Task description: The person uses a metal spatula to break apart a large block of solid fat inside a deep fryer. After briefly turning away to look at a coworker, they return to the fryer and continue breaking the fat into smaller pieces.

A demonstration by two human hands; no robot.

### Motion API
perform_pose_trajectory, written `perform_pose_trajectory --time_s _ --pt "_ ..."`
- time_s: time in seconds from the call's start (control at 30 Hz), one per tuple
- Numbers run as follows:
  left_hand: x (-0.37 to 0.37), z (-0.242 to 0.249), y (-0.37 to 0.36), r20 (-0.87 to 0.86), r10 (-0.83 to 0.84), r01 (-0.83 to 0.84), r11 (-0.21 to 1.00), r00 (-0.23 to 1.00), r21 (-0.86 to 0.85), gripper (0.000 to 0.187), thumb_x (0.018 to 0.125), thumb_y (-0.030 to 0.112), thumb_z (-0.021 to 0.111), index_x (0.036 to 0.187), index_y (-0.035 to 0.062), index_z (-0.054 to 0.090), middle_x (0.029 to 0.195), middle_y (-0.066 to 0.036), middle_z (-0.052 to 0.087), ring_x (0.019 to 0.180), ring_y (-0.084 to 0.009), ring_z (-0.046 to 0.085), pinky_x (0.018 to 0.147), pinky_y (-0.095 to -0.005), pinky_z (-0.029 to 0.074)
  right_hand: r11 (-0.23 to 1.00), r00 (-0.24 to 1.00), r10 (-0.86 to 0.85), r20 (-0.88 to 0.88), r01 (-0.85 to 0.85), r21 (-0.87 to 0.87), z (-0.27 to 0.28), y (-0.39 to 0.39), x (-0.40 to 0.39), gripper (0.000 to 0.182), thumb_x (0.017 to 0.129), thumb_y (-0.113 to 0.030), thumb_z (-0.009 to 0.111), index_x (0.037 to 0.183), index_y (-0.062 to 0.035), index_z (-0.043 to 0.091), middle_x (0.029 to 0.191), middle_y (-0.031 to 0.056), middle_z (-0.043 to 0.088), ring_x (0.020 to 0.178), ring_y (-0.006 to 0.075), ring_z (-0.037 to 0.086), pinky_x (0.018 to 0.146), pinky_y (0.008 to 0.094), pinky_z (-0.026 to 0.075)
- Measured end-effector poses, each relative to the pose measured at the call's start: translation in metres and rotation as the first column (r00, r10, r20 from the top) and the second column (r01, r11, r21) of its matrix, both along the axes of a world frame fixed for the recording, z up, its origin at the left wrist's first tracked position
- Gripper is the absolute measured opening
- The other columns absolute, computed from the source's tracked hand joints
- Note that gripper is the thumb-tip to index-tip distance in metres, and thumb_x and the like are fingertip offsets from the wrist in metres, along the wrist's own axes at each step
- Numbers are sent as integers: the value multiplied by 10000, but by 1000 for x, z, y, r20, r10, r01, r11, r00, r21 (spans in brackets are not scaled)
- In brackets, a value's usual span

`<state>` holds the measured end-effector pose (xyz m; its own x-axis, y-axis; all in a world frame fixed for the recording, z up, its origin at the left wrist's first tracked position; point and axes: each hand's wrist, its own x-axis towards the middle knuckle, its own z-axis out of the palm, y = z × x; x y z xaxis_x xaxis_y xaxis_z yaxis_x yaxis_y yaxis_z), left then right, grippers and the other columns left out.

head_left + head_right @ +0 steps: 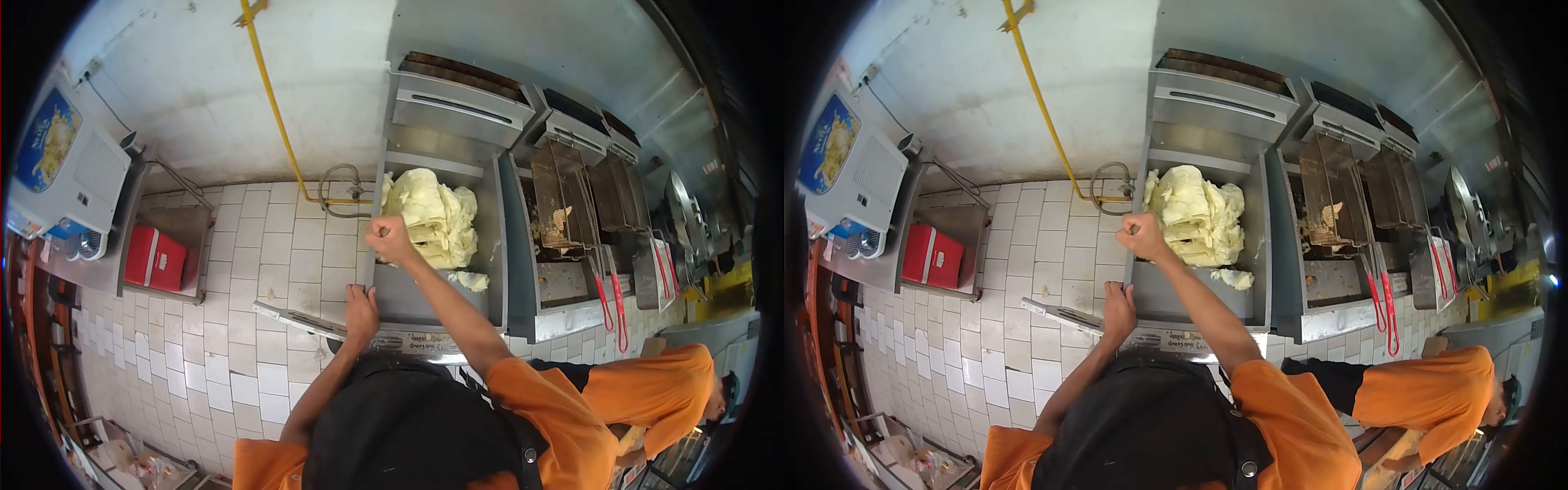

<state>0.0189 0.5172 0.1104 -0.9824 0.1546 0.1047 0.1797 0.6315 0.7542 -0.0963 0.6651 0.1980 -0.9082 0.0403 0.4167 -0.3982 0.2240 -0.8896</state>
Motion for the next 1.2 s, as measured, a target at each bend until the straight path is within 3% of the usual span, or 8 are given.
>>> perform_pose_trajectory --time_s 0.4,0.7,0.83,0.9,0.97,1.03,1.13,1.2 --pt "3 -4 -1 6 5 -5 999 1000 50 255 982 226 513 1045 -14 456 1064 -243 485 822 -483 571 674 -541 470 998 993 55 -108 -58 -26 191 25 35 298 705 99 548 546 -22 326 523 -10 370 504 71 357 457 251 262" --pt "-2 -4 -1 -10 -22 22 995 1000 95 247 986 201 513 1043 -29 442 1063 -251 469 835 -482 554 673 -536 459 969 944 -155 -292 87 -232 137 119 107 323 738 95 530 566 -26 285 490 1 344 475 86 326 458 277 282" --pt "-2 -7 -2 -12 -41 42 996 999 79 248 990 196 508 1048 -33 432 1057 -254 466 821 -483 547 670 -533 454 896 916 -396 57 373 240 155 163 145 302 781 1 616 574 -12 396 663 74 522 550 121 430 522 284 360" --pt "-2 -6 -3 6 -52 51 996 999 79 246 990 194 508 1048 -33 432 1056 -254 465 820 -483 547 672 -532 453 710 684 -567 459 124 693 185 169 157 301 787 -168 723 639 1 523 843 115 634 630 151 535 574 289 427" --pt "-3 -6 -3 22 -61 59 995 998 81 244 990 191 507 1048 -33 432 1054 -253 465 819 -484 546 674 -531 452 697 612 -563 555 -9 717 175 171 163 298 788 -196 730 672 1 538 775 99 633 591 147 539 545 295 434" --pt "-3 -8 -3 4 -65 64 994 998 88 244 992 193 505 1049 -33 432 1054 -253 465 825 -483 546 678 -530 453 872 260 -350 900 -261 414 178 158 163 273 800 -227 717 799 18 597 634 57 614 508 143 564 471 299 451" --pt "-3 -6 -2 39 -52 48 994 998 96 250 992 198 504 1051 -34 432 1058 -250 469 834 -481 546 681 -530 456 944 132 46 990 -331 0 98 185 191 425 822 -262 714 1013 88 569 641 60 599 490 131 531 429 282 414" --pt "-3 -6 -1 28 -35 33 996 999 89 252 992 200 505 1050 -34 433 1060 -249 471 837 -480 547 683 -530 459 944 203 -13 979 -319 79 104 182 202 386 815 -254 708 991 68 588 631 66 595 496 149 536 456 304 426"
